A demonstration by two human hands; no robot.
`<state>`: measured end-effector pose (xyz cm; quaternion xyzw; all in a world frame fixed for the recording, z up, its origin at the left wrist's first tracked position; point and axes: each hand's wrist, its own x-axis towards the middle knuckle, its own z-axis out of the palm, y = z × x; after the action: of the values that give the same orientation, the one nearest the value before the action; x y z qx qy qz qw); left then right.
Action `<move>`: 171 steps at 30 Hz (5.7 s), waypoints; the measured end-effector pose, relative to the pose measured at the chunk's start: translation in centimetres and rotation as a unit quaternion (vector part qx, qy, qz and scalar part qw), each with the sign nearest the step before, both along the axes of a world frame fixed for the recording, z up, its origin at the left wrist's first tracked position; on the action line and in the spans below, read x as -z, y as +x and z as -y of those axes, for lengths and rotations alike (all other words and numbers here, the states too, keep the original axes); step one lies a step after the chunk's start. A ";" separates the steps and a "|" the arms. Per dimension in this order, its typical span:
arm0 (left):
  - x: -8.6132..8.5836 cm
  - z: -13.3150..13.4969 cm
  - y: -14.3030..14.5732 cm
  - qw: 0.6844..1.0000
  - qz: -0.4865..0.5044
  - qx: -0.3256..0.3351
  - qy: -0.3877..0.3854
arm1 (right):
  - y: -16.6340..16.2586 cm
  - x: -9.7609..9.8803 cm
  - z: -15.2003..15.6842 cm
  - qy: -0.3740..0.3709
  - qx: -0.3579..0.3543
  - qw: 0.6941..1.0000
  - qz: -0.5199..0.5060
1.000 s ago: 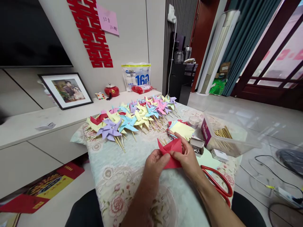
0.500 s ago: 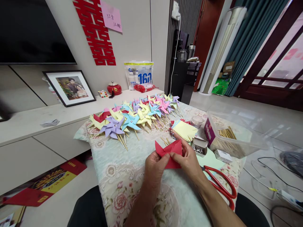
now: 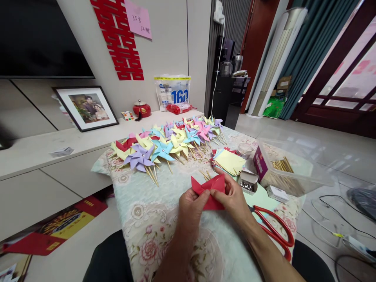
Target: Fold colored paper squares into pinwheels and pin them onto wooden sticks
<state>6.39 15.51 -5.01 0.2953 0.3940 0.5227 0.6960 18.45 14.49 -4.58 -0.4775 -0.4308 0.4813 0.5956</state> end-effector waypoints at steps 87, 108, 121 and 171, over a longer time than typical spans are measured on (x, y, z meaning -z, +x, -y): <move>0.4 -0.6 -3.2 0.995 -0.088 0.038 0.008 | 0.0 -1.1 0.5 0.064 -0.100 0.924 0.365; 0.8 -0.8 -2.8 0.974 -0.215 0.019 0.064 | -0.1 -1.1 0.4 0.029 -0.080 0.908 0.411; 1.2 -0.8 -2.5 0.971 -0.226 0.011 0.076 | 0.0 -1.1 0.5 -0.003 -0.090 0.923 0.375; -2.0 -2.6 -4.7 0.929 -0.287 0.208 0.110 | 0.9 -1.2 0.5 -0.026 -0.196 0.972 0.129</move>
<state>1.67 18.11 -2.96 0.5825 0.4471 0.2990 0.6094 19.36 13.97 -3.39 -0.4571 -0.5764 0.5344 0.4162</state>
